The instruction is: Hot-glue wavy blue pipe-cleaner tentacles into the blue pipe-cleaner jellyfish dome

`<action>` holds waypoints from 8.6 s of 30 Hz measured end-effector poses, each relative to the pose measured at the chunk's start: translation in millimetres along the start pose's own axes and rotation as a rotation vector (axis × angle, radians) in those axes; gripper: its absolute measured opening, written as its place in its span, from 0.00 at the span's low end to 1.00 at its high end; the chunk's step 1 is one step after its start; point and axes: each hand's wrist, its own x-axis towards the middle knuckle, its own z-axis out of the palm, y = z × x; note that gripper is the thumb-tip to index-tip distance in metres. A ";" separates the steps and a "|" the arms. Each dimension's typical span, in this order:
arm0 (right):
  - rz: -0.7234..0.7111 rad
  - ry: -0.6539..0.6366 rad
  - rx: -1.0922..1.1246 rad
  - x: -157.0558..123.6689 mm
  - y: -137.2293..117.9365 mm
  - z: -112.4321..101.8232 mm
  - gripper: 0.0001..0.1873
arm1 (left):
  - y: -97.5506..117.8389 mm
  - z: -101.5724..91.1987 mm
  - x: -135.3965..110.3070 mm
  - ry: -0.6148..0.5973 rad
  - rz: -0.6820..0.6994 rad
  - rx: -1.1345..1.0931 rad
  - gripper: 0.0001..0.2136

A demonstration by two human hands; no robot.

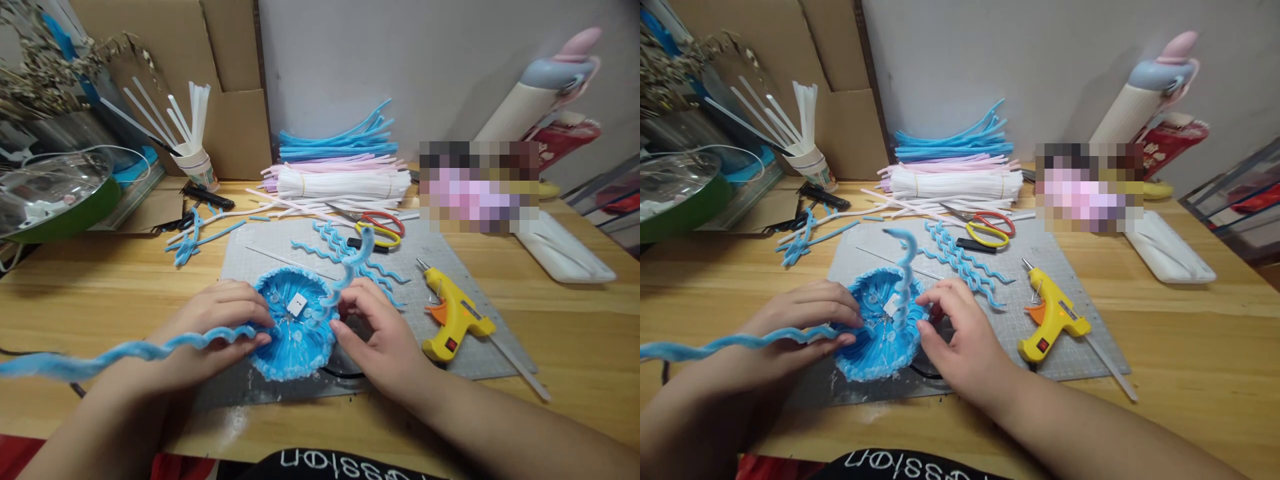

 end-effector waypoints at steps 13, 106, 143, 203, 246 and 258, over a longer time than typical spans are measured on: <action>0.009 0.000 -0.009 0.4 -0.4 0.7 0.08 | -4.2 1.8 -3.4 -0.009 -0.006 0.009 0.06; -0.091 -0.076 -0.103 -14.5 -19.4 -5.2 0.20 | -9.6 5.0 -9.6 0.186 -0.188 0.006 0.04; -0.089 -0.260 -0.322 -11.1 -10.1 -1.6 0.12 | -0.5 1.1 -4.8 0.233 -0.243 0.127 0.05; -0.281 -0.105 -0.606 -8.6 -12.2 -10.7 0.15 | 4.4 0.2 -5.5 0.068 -0.154 0.103 0.14; -0.193 -0.085 -0.508 -10.0 -12.1 -3.8 0.14 | -12.8 16.8 -5.7 0.089 -0.050 0.324 0.08; -0.224 -0.110 -0.578 -7.2 -13.1 -8.5 0.14 | -7.8 16.3 -2.8 0.100 -0.063 0.309 0.07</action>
